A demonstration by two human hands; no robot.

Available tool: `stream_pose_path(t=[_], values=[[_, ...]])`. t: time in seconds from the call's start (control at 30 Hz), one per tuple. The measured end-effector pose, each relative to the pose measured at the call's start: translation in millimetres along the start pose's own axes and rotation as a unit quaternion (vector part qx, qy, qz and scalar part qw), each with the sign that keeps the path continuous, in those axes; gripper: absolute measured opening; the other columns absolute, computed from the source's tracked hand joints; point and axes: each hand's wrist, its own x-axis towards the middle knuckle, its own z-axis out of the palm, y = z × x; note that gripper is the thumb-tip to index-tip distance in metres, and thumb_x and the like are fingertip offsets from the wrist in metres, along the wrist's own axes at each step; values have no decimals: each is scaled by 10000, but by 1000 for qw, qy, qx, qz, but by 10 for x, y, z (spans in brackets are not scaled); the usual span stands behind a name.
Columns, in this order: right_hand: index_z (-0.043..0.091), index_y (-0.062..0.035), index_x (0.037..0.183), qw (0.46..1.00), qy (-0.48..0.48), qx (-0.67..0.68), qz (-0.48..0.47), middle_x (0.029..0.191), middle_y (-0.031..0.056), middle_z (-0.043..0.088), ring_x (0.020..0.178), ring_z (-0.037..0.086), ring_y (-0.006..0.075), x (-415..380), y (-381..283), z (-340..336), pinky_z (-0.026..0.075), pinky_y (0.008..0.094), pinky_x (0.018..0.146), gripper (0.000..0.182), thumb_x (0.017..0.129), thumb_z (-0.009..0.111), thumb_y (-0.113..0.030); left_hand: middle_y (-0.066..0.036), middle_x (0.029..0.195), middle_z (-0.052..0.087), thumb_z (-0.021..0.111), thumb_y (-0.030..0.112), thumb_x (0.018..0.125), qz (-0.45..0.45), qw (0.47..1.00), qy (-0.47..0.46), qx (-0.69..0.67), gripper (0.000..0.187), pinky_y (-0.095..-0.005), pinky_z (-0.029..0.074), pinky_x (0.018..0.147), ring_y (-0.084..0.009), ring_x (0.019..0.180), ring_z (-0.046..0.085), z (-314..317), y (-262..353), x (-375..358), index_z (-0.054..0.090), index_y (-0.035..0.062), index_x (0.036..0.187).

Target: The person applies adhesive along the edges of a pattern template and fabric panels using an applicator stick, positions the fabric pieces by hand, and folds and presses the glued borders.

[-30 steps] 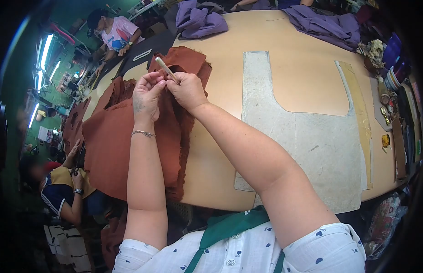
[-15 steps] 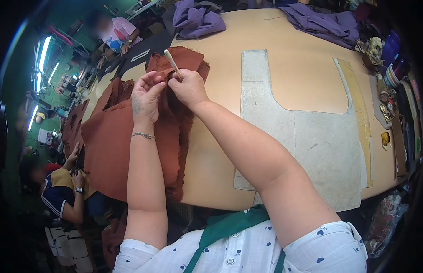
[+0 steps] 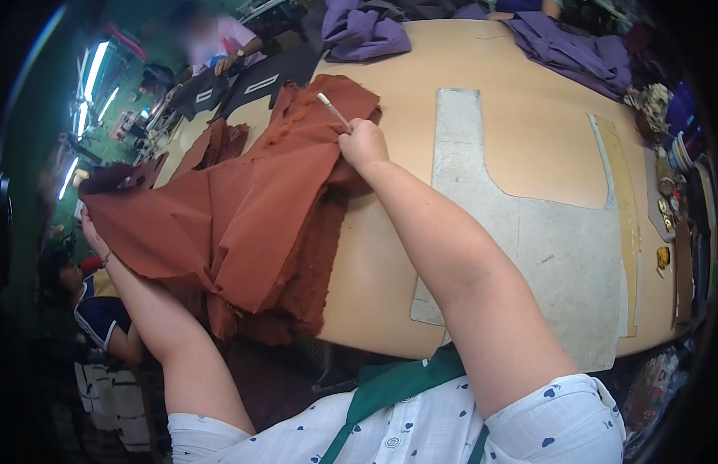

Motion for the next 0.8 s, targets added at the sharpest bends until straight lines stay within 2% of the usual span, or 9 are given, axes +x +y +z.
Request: stream_pose_path(t=[0.13,0.23,0.37,0.47,0.53,0.6,0.67,0.77,0.8], values=[[507,-10,913,987,119,51,-95,912,154,484,801,537,289,-176,-220,82,456,371,729,389,666,722,-220,-85,990,576,570,-26,764,249,960,14,124,290,-319,452,843,-193,921,551,566,-145,-271,511,46,1039],[494,15,1055,952,-84,261,-134,916,106,560,829,540,142,-666,-972,-34,450,287,727,601,643,758,-334,-68,955,587,554,-97,760,285,935,-112,179,252,-268,453,827,-160,901,555,1418,-800,-832,546,37,973],[407,24,1154,927,-236,239,-167,957,152,566,846,559,202,-1225,-1533,-95,449,303,732,785,588,779,-373,-66,923,583,571,-97,749,214,954,-186,100,206,-251,453,815,-151,876,558,1796,-1005,-1038,567,31,911],[524,48,989,947,-183,191,-181,799,167,595,742,578,205,-1099,-1460,138,452,310,686,463,677,703,-244,-72,871,576,606,-74,737,229,959,-151,68,182,-247,467,756,-146,813,562,1828,-1000,-1125,545,17,881],[587,50,858,945,-211,176,-179,703,160,602,672,582,202,-930,-1506,184,453,315,650,278,712,654,-178,-61,841,567,607,-36,757,379,906,-26,189,138,-244,459,724,-140,771,552,1953,-1116,-1624,535,13,865],[603,36,745,945,-208,182,-177,648,136,602,615,577,192,-791,-1633,179,452,321,610,195,733,627,-157,-61,839,561,586,-16,777,476,819,-125,295,86,-251,459,695,-142,753,546,1915,-1426,-2178,534,17,837],[619,22,703,944,-227,185,-154,615,108,603,561,567,177,-661,-1697,204,450,326,569,180,744,620,-154,-135,892,565,563,-95,694,454,702,-209,507,195,-301,481,730,-241,833,588,1908,-1679,-2612,559,-6,867],[627,14,768,933,-307,183,-47,596,61,572,524,520,146,-621,-1798,107,426,305,514,173,747,634,-158,-191,1008,528,480,-26,751,407,665,-78,621,207,-442,374,911,-344,1037,498,1761,-1789,-2445,539,-44,948],[624,17,770,946,-282,127,-98,599,61,564,526,510,142,-648,-1808,86,420,300,509,169,751,631,-151,-197,1030,518,463,-5,769,342,667,-75,658,223,-464,350,924,-355,1065,472,1632,-1830,-2381,534,-37,977]])
